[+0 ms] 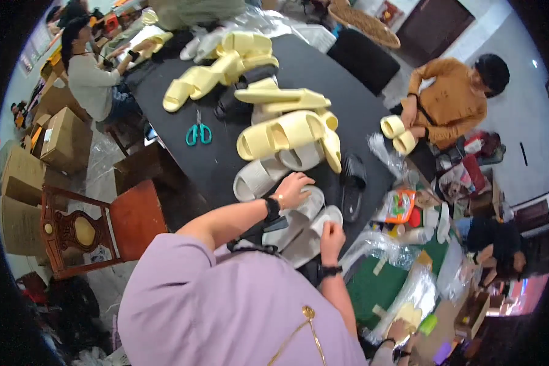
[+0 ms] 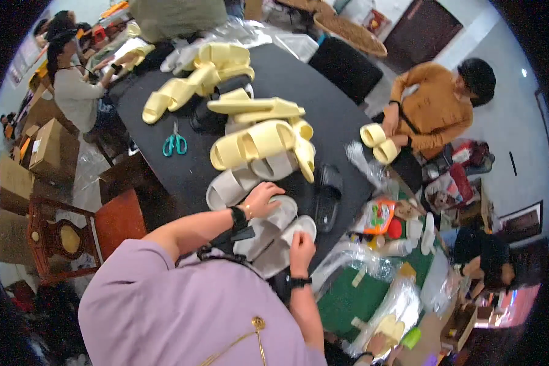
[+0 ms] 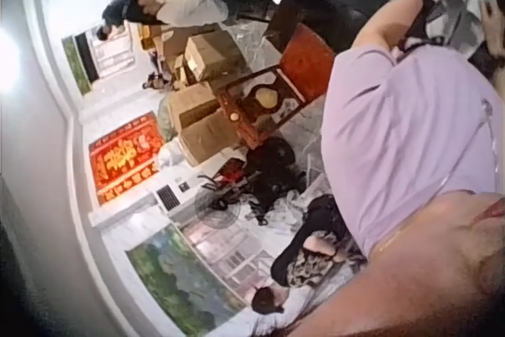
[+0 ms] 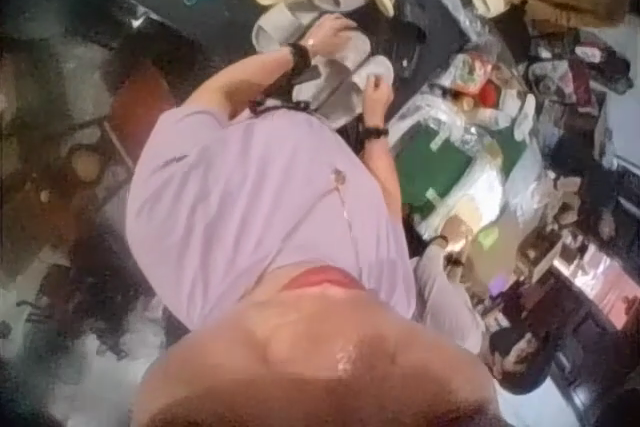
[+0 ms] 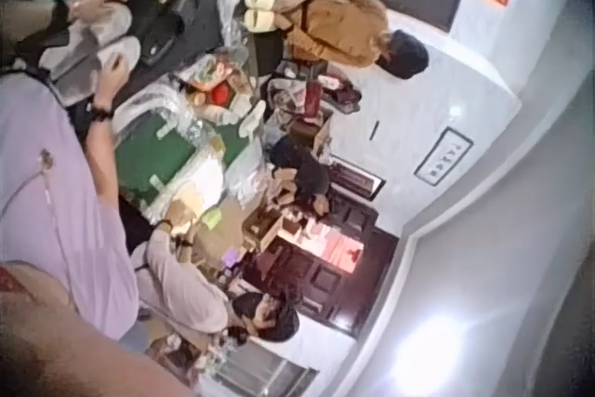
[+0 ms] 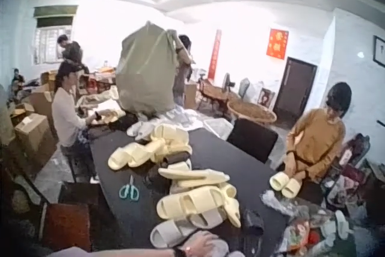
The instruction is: Inspecting and organizing rubber or foam slippers/shoes on a manufacturing assembly table.
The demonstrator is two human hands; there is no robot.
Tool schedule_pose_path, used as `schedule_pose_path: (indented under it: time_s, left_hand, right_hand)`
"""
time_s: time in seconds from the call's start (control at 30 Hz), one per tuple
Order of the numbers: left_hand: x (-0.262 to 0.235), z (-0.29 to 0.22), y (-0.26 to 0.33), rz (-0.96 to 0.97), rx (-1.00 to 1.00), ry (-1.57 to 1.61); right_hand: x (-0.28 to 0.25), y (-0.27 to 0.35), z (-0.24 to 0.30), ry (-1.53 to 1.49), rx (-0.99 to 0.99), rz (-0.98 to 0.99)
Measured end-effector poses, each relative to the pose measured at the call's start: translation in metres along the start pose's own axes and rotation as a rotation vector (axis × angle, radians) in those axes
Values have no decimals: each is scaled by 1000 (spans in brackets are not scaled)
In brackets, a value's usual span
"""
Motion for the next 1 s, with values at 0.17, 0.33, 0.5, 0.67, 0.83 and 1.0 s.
schedule_pose_path:
  time_s: [0.17, 0.33, 0.5, 0.67, 0.83, 1.0]
  left_hand:
    - [-73, 14, -9, -249, 19, -141]
    - [-123, 64, -10, -563, -223, -233]
    - [-148, 104, -10, -649, -624, -371]
    - [-128, 119, -34, -375, -629, -337]
    - [-121, 161, -48, -252, -604, -275]
    - [-143, 212, -65, -442, -540, -451]
  right_hand:
    - [51, 75, -27, -63, 132, 519]
    - [56, 65, -50, 83, 298, 377]
    - [63, 44, -43, 347, 298, 400]
    - [50, 52, -41, 454, 350, 325]
    - [59, 43, -49, 440, 309, 389]
    - [29, 32, -29, 352, 251, 181]
Point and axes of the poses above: each hand's wrist, its own y-axis away from the middle knuckle, its own x-axis out of the palm, z = x × y, the point moved 10 cm from there along -y, towards the middle knuckle, and after that the axes turned 7 degrees about -x, right-handed, at the moved point
